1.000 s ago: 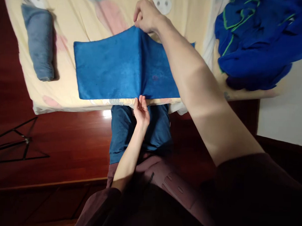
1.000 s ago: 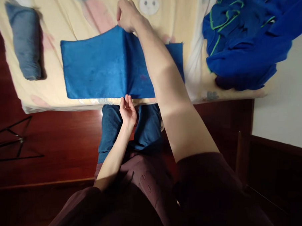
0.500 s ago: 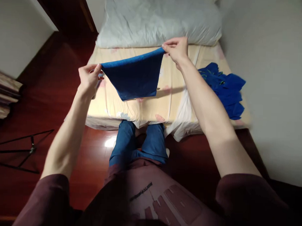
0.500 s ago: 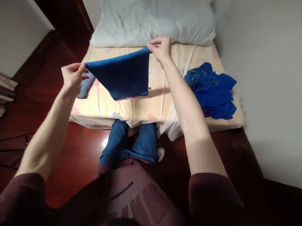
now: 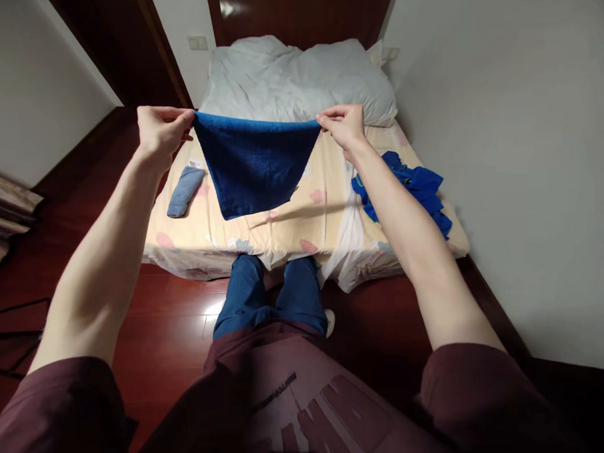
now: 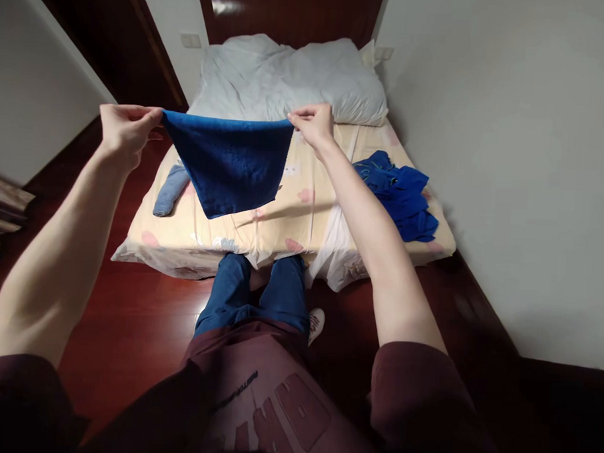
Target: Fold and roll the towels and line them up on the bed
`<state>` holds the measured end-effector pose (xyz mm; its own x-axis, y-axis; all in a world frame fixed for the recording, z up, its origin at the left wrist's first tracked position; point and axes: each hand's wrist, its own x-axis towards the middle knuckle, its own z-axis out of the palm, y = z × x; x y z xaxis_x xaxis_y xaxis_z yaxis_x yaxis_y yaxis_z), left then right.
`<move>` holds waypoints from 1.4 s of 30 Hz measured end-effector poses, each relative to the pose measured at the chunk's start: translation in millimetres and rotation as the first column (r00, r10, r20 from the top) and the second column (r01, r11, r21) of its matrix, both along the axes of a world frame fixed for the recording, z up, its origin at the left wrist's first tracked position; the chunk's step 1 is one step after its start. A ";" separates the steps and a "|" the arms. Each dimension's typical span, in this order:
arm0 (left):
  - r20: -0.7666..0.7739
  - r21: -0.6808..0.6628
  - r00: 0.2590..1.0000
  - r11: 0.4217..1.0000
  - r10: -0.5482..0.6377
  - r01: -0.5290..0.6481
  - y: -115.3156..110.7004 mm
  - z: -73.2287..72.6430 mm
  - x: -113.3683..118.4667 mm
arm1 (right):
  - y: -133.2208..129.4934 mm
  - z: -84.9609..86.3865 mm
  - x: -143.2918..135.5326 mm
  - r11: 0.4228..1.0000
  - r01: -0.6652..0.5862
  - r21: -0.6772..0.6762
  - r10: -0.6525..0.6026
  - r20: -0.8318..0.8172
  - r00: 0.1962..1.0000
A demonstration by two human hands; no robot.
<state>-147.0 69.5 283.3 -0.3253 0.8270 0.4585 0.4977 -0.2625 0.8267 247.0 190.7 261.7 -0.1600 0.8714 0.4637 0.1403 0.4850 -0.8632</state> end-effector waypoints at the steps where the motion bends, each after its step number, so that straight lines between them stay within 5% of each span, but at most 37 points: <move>1: -0.012 0.002 1.000 1.000 -0.028 0.028 -5.6 0.8 2.3 | -3.8 -0.8 3.1 1.000 0.008 -0.009 -0.008 0.002 1.000; 12: -0.015 -0.174 0.960 0.946 -0.279 0.272 -105.3 8.7 30.8 | -94.0 -25.0 63.1 0.967 0.048 -0.250 -0.030 0.073 0.997; 16: -0.015 -0.240 0.950 0.924 -0.311 0.299 -116.9 18.0 34.3 | -115.3 -24.4 77.5 0.951 0.050 -0.306 -0.028 0.075 0.997; 22: 0.034 -0.316 0.959 0.907 -0.282 0.278 -84.9 6.0 30.4 | -97.7 -27.8 74.8 0.918 0.074 -0.390 -0.050 0.072 0.996; 28: 0.064 -0.332 0.981 0.923 -0.186 0.196 -21.8 -22.1 28.0 | -47.7 -45.1 43.5 0.895 0.166 -0.413 -0.141 0.090 0.986; 31: 0.057 -0.269 0.989 0.952 -0.139 0.149 17.0 -25.4 27.5 | -16.4 -47.0 20.3 0.923 0.213 -0.321 -0.202 0.067 0.977; 35: -0.045 -0.001 0.996 0.997 -0.076 0.076 55.5 -14.5 19.3 | 9.7 -34.2 1.4 0.977 0.198 -0.073 -0.202 -0.043 0.978; 39: -0.189 0.211 0.982 0.975 -0.029 0.069 54.7 -18.7 3.8 | 7.7 -36.9 3.4 0.982 0.180 0.052 -0.179 -0.020 0.984; 42: -0.259 0.192 0.966 0.981 0.017 0.034 30.8 -60.5 -3.7 | -8.7 -81.3 7.9 0.984 0.175 0.031 -0.177 0.051 0.983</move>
<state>-150.6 100.3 222.8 -0.1676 0.7168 0.6768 0.6847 -0.4093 0.6031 254.8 182.0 180.5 -0.0300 0.8756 0.4821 0.2708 0.4714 -0.8394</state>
